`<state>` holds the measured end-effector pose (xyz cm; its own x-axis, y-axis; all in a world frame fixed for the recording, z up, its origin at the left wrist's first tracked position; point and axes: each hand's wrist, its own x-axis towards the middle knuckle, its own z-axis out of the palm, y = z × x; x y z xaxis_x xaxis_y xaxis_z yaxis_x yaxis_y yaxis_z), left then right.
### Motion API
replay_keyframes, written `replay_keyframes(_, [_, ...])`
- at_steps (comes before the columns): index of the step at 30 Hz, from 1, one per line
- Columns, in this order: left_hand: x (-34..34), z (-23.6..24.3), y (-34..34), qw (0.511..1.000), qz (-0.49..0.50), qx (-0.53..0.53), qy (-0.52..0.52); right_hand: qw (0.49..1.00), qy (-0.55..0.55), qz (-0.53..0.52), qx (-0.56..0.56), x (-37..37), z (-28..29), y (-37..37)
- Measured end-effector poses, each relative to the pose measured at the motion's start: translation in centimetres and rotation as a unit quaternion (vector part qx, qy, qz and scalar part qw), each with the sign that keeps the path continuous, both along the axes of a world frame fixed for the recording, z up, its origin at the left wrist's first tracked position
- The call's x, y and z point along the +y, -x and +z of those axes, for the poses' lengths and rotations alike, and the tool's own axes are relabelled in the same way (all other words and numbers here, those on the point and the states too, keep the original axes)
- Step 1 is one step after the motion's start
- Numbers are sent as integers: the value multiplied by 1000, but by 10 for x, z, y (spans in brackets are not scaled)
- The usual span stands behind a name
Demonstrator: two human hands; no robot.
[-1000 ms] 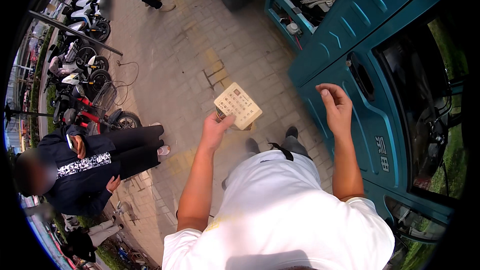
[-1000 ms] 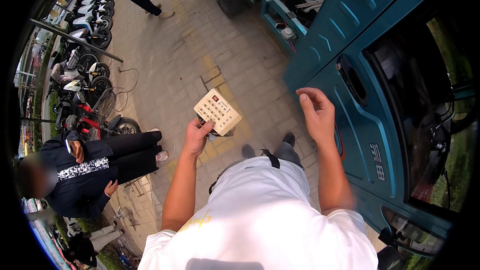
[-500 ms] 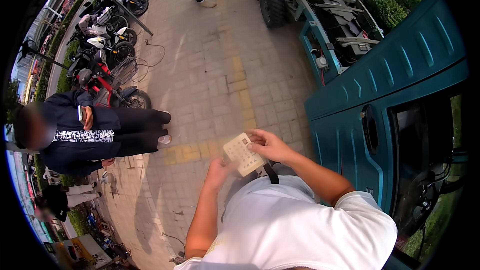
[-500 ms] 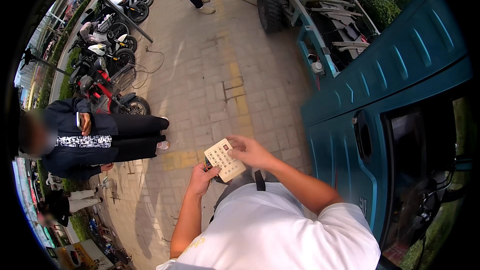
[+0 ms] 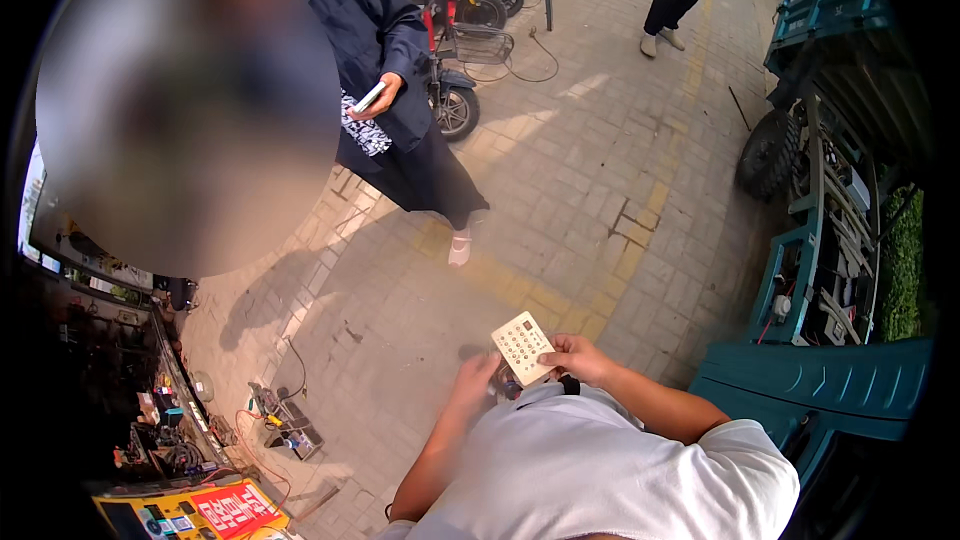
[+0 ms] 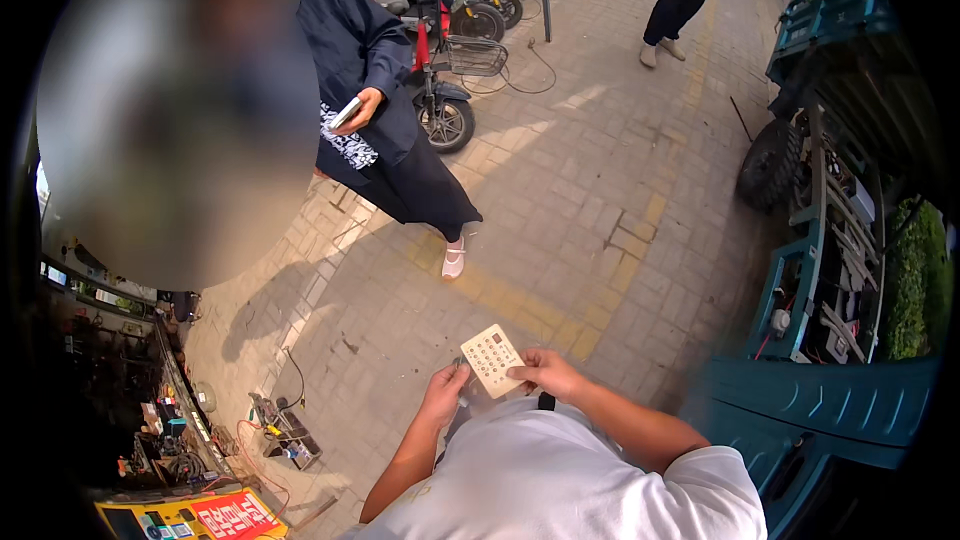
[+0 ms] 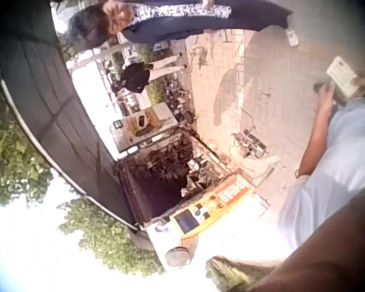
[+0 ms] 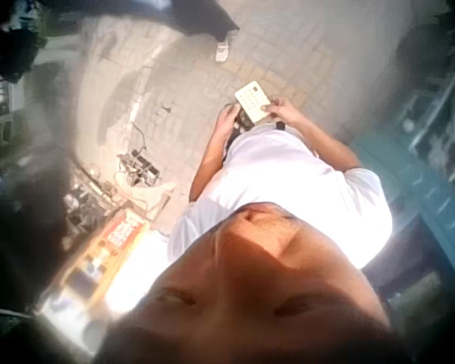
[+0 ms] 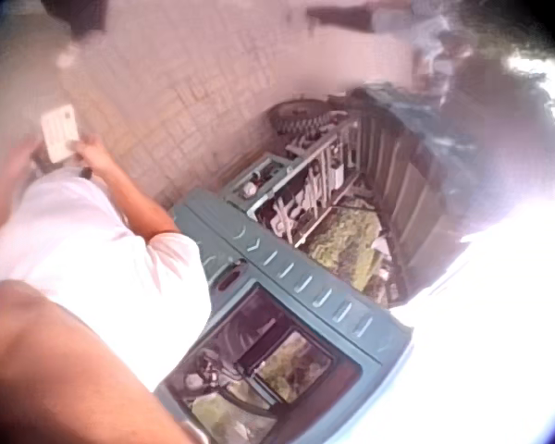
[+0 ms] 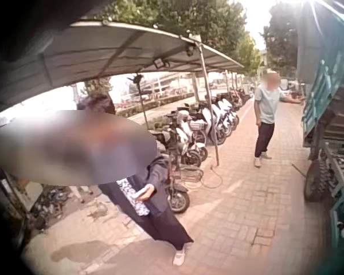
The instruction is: The person works on the electrical system of a teal three-wheeled vehicle. They connect and disconnect multiple wire harnesses under the cargo bed, open and close the vehicle door, and use a wrench on a lower component. The person also removes a control panel from the vehicle and places it on a workbench.
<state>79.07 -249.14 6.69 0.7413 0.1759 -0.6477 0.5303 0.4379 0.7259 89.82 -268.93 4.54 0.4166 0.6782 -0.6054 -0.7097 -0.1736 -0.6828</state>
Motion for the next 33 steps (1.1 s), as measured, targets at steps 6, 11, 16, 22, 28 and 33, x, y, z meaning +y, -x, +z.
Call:
replay_keyframes(6, [169, 17, 56, 992, 124, -28, -23, 989, 13, 135, -58, 210, 1, 1])
replay_keyframes(11, [297, -23, 105, 986, 131, -52, -86, 972, -8, 226, -70, 355, 13, 5])
replay_keyframes(16, [371, -44, 133, 948, 124, 85, -280, 886, -9, 399, -236, 476, -13, 14])
replay_keyframes(22, [466, -30, 164, 897, 248, 222, -290, 742, -67, 518, -420, 649, -27, 48])
replay_keyframes(28, [592, -18, 210, 848, 355, 309, -244, 607, -132, 593, -512, 821, -29, 116])
replay_keyframes(33, [720, -66, 305, 819, 472, 255, -204, 624, -145, 656, -399, 997, -48, 205])
